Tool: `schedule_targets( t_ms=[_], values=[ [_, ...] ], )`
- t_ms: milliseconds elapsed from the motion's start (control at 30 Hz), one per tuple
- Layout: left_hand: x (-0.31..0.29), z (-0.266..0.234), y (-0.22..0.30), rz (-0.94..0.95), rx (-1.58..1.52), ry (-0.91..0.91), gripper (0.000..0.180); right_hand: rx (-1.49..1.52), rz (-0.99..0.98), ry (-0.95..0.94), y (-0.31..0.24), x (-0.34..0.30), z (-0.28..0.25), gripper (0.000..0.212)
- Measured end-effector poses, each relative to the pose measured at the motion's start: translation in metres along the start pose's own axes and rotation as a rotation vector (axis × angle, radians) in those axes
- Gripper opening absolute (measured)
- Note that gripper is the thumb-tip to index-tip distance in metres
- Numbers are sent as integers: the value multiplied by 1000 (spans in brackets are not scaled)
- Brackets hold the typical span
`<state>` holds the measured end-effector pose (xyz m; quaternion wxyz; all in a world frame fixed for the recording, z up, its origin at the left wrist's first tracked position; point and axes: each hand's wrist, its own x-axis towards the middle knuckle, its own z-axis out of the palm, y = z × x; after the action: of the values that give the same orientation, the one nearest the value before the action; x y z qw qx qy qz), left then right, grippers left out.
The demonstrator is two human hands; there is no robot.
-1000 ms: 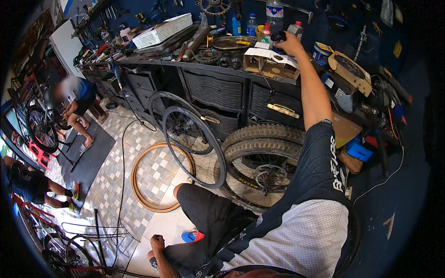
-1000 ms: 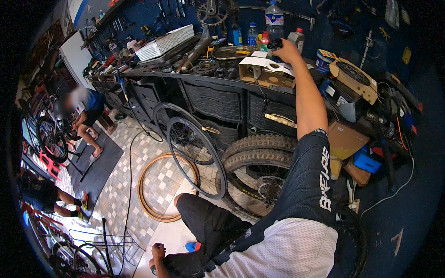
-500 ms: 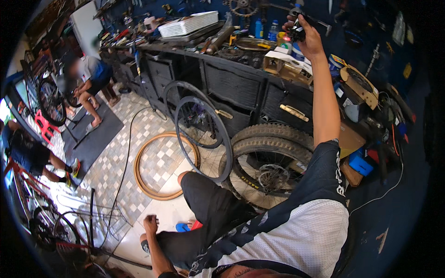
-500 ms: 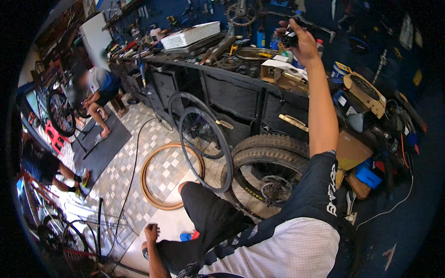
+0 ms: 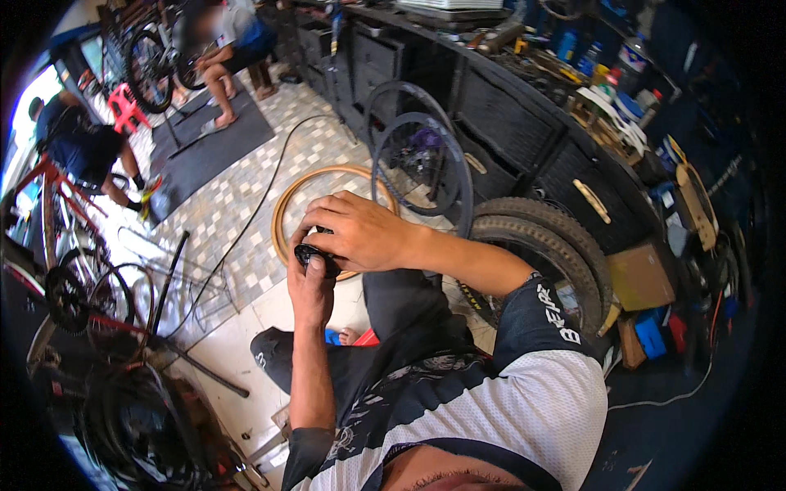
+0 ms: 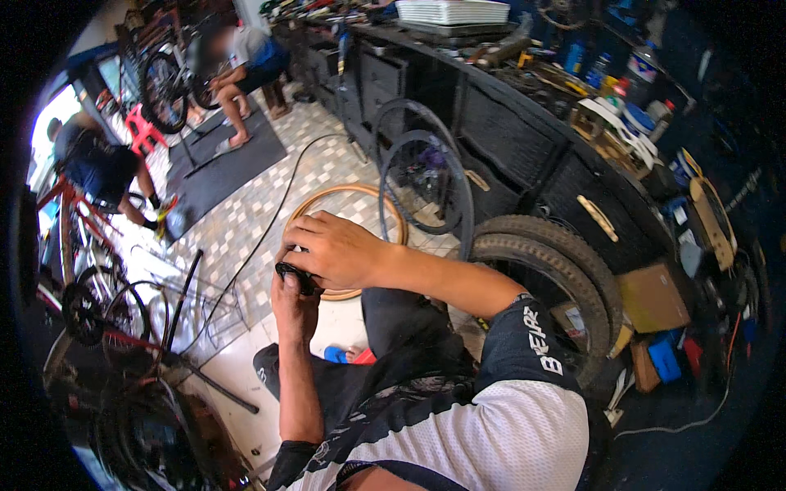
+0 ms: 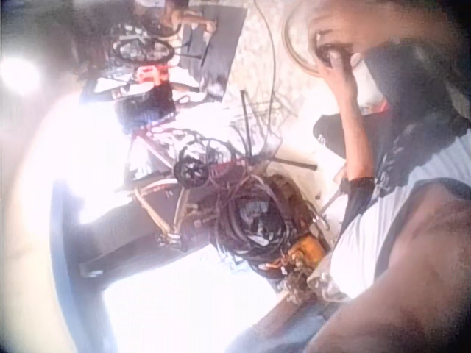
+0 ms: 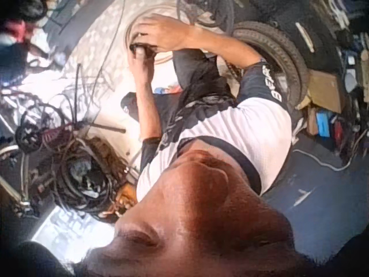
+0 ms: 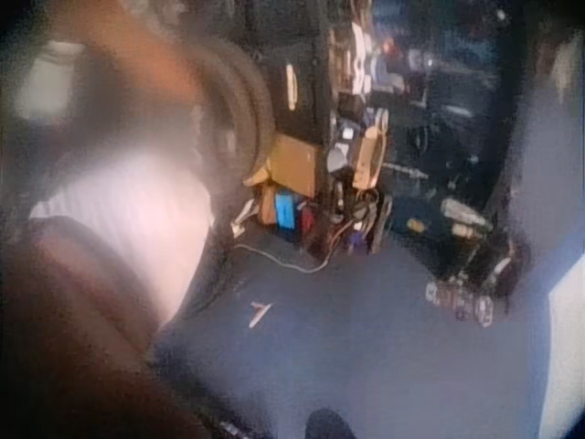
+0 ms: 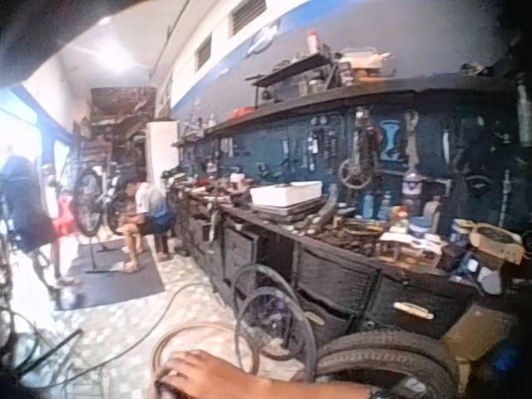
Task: The person laces a bicycle wheel by threading spokes through the hub and rim, tightening them by hand, and adjusting the wheel's alignment. The person handles the wheel, spokes, and hub while seated on the floor.
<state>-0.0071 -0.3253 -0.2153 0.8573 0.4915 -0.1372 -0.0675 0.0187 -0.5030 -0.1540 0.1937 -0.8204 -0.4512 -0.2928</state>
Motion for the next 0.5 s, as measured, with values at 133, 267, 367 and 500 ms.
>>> schedule_targets(
  t_ms=[133,267,367,500],
  values=[
    [-17,-40,-8,120,240,76,109,64,59,-22,-13,8,34,37],
    [-23,-23,-3,162,331,205,101,124,157,-43,-18,-5,60,52],
    [-23,-34,-14,71,188,270,85,197,226,-159,-20,-17,55,66],
    [-20,-35,-27,12,188,293,67,234,451,-168,3,-57,19,74]
  ],
)
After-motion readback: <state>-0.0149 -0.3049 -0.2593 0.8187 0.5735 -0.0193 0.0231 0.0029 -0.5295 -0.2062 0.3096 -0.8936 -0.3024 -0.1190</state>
